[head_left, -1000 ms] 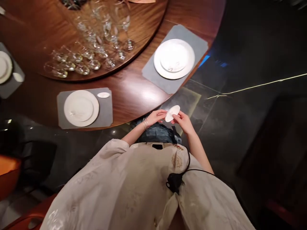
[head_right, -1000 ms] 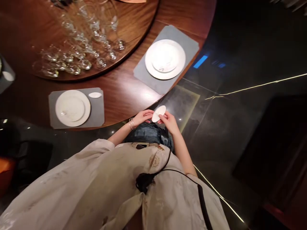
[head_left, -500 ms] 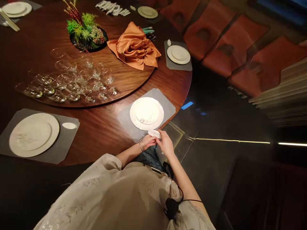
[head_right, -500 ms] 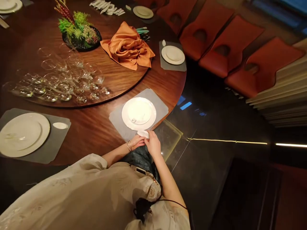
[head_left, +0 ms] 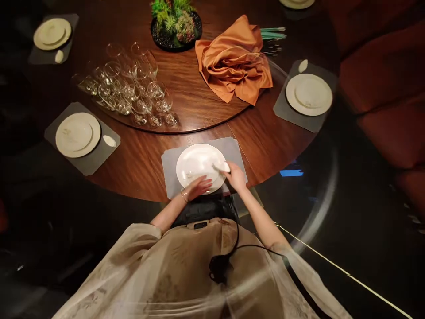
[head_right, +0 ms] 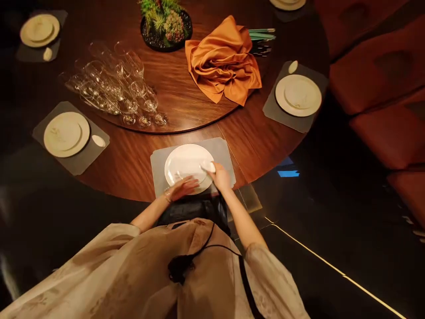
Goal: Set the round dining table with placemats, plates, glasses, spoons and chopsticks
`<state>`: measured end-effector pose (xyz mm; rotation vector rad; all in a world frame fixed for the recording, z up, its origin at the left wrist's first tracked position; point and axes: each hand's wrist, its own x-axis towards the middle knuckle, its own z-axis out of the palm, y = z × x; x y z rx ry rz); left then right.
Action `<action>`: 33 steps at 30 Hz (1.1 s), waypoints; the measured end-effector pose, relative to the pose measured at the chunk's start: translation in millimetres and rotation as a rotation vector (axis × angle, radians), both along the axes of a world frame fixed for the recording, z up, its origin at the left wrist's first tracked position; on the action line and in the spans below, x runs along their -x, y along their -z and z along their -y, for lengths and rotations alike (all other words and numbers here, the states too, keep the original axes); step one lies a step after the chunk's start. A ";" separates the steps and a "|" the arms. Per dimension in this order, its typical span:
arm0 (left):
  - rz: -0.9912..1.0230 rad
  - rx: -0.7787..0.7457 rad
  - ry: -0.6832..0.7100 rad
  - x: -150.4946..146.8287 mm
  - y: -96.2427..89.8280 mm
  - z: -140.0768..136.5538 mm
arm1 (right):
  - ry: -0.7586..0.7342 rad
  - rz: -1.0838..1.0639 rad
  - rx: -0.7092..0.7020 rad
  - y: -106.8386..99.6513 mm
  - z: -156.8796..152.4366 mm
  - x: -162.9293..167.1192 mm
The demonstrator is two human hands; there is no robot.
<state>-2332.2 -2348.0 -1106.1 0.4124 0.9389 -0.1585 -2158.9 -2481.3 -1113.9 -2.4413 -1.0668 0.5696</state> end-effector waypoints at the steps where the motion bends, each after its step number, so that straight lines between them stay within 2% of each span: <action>1: -0.056 -0.006 -0.096 4.0 -2.1 -1.8 | 0.012 0.015 -0.014 11.0 -3.5 -25.2; 4: -0.223 -0.043 -0.416 20.5 -7.5 7.4 | -0.027 0.043 -0.015 44.2 -14.9 -92.1; 7: -0.347 -0.023 -0.718 34.8 -12.4 34.1 | -0.162 0.052 -0.020 72.0 -27.8 -133.7; 11: -0.434 -0.004 -0.881 37.0 -16.3 74.9 | -0.284 0.071 -0.041 92.6 -35.8 -157.5; 17: -0.479 -0.014 -0.889 18.3 -16.3 108.2 | -0.365 0.029 0.020 94.8 -31.9 -170.3; 21: -0.501 -0.028 -0.888 6.9 -19.6 109.9 | -0.390 0.004 0.068 90.0 -34.1 -170.7; 24: -0.499 -0.053 -0.901 1.5 -21.3 107.2 | -0.357 -0.042 0.011 89.9 -37.4 -172.6; 26: -0.490 -0.070 -0.888 -2.4 -19.0 104.3 | -0.222 -0.106 -0.084 91.3 -36.1 -177.5; 29: -0.483 -0.123 -0.805 -15.7 -11.1 95.1 | 0.119 -0.264 -0.242 90.5 -21.6 -192.9; 31: -0.457 -0.216 -0.689 -34.0 -7.2 84.6 | 0.302 -0.375 -0.335 85.5 -4.8 -210.4; 33: -0.381 -0.358 -0.539 -60.9 -7.9 71.9 | 0.392 -0.443 -0.393 76.5 11.7 -237.3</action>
